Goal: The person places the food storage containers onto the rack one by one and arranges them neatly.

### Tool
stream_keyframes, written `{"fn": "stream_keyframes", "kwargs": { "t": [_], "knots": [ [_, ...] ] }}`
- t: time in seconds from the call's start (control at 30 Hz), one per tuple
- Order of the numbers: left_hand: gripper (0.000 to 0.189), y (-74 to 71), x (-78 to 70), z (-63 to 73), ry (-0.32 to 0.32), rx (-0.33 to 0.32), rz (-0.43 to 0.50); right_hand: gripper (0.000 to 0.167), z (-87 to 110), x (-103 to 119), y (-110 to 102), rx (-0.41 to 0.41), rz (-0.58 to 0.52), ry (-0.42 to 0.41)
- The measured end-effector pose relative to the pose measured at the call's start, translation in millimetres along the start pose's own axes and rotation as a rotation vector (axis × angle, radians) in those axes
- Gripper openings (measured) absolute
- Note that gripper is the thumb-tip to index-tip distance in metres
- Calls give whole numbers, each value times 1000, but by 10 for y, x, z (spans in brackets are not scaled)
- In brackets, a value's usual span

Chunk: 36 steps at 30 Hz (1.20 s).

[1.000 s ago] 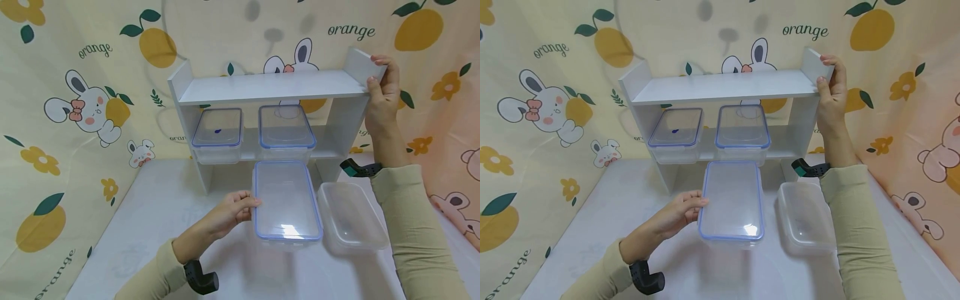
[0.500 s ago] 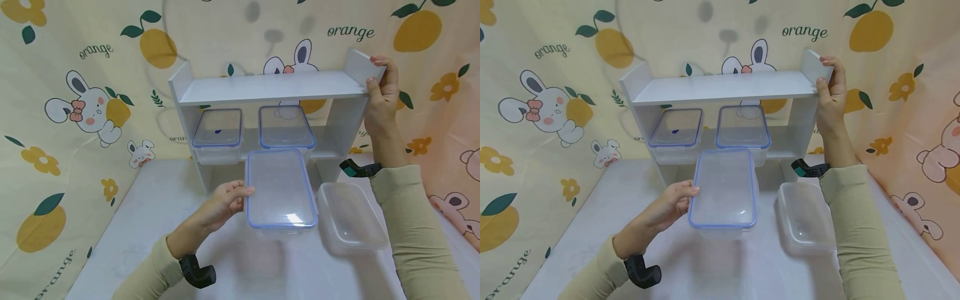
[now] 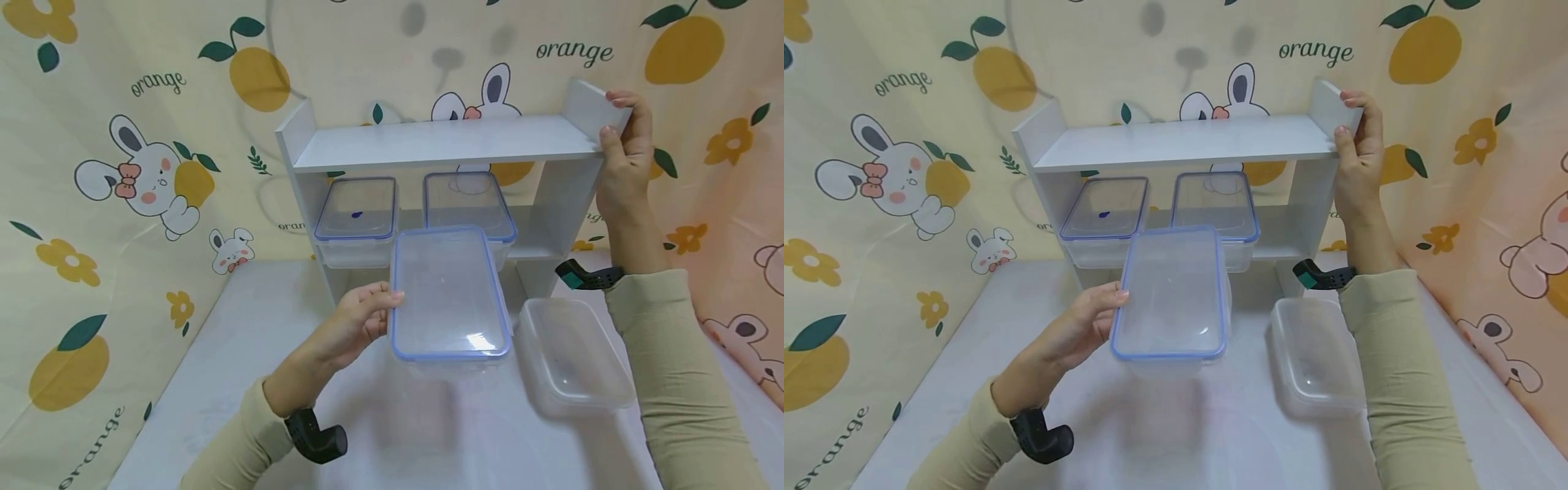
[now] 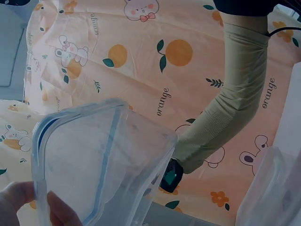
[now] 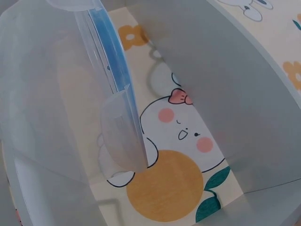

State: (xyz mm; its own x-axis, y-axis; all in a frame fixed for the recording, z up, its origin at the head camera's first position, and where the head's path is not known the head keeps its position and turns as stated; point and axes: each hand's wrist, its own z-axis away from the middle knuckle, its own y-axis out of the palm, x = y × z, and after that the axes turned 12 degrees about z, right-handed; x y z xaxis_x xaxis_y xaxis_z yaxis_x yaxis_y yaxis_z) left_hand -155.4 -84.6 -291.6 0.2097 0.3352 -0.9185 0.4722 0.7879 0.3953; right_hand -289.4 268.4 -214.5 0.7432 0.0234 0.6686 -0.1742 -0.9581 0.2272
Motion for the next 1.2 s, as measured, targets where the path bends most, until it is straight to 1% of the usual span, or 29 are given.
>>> {"fn": "stream_keyframes", "kwargs": {
  "t": [0.33, 0.43, 0.67, 0.8, 0.9, 0.97, 1.1, 1.2],
  "knots": [
    [11, -18, -133, 0, 20, -24, 23, 31, -4, -19, -3, 5, 7, 1],
    [16, -24, -176, 1, 28, -24, 33, 31, -5, -13, 4, 6, 10, -3],
    [37, -46, -273, 25, 52, -10, 26, 31, -19, -28, -11, 0, 11, -1],
    [36, -58, -312, 20, 75, -14, 32, 31, -16, -37, -18, 2, 15, 0],
    [33, -73, -336, 12, 98, -30, 40, 31, -8, -33, -17, 3, 17, 2],
    [34, -93, -355, 8, 117, -40, 45, 31, -1, -21, -9, 5, 11, 2],
    [44, -135, -394, -9, 153, -50, 53, 31, 9, 5, 10, 9, -2, -5],
    [52, -161, -426, -21, 163, -63, 70, 32, 12, 13, 20, 7, -3, -11]
  ]
}}
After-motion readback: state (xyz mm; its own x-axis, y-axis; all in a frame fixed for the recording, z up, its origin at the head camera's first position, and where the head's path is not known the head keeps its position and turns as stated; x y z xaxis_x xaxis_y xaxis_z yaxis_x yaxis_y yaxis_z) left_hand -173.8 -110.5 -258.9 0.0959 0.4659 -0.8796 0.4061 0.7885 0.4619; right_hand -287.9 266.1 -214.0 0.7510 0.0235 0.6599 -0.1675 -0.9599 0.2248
